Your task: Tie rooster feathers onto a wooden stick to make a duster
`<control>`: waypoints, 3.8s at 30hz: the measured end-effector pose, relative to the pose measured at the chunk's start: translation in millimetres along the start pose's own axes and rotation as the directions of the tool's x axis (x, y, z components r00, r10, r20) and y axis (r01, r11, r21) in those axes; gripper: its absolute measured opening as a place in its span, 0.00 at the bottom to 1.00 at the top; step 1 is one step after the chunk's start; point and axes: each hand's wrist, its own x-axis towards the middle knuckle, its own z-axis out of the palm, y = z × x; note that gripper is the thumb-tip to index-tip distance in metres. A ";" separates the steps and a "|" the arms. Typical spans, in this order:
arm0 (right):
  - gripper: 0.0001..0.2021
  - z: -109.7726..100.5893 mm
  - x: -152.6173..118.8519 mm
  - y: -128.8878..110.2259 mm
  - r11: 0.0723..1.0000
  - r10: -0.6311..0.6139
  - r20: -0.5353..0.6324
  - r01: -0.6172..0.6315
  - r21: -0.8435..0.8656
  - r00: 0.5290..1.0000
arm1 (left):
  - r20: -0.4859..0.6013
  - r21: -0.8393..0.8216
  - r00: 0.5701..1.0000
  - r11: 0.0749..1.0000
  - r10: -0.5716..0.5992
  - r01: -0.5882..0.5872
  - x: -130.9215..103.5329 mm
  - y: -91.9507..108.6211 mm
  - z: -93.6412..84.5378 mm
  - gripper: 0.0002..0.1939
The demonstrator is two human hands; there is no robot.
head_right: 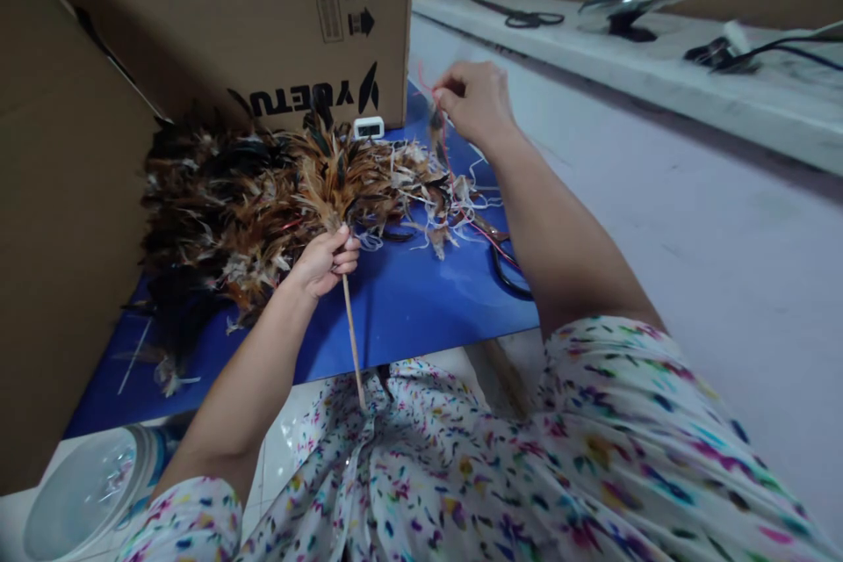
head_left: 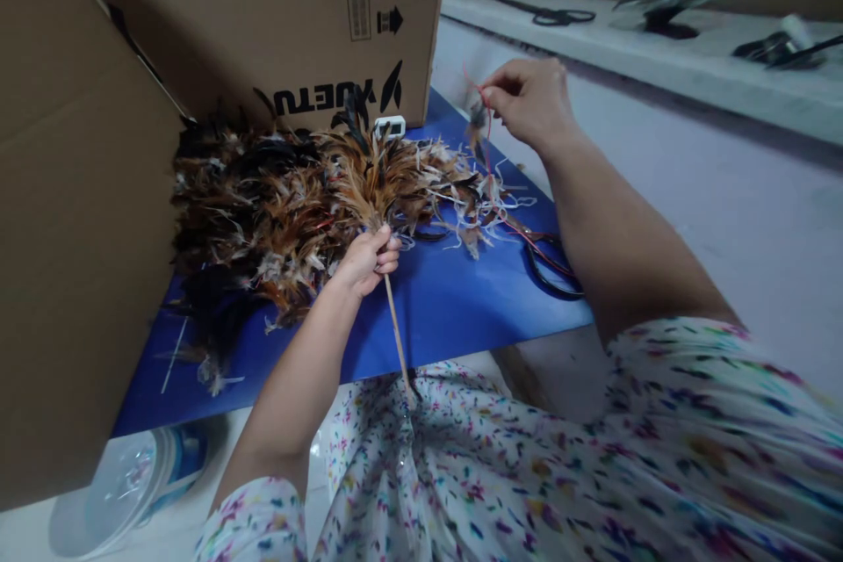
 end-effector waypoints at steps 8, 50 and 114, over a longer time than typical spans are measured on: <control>0.07 -12.9 2.7 -11.7 0.978 -0.004 -0.214 -0.040 -0.203 0.977 | 0.027 0.000 0.999 0.999 0.032 -0.032 2.9 -2.1 -6.5 0.16; 0.19 74.6 -153.4 -57.5 0.289 0.137 0.677 -0.683 0.671 0.723 | 0.024 -0.022 0.998 0.998 -0.053 0.054 4.3 -7.9 3.7 0.26; 0.17 92.9 -137.8 -76.0 0.366 0.134 0.856 -0.827 0.426 0.500 | -0.124 0.245 0.967 0.951 0.222 -0.187 -9.3 -25.7 25.0 0.21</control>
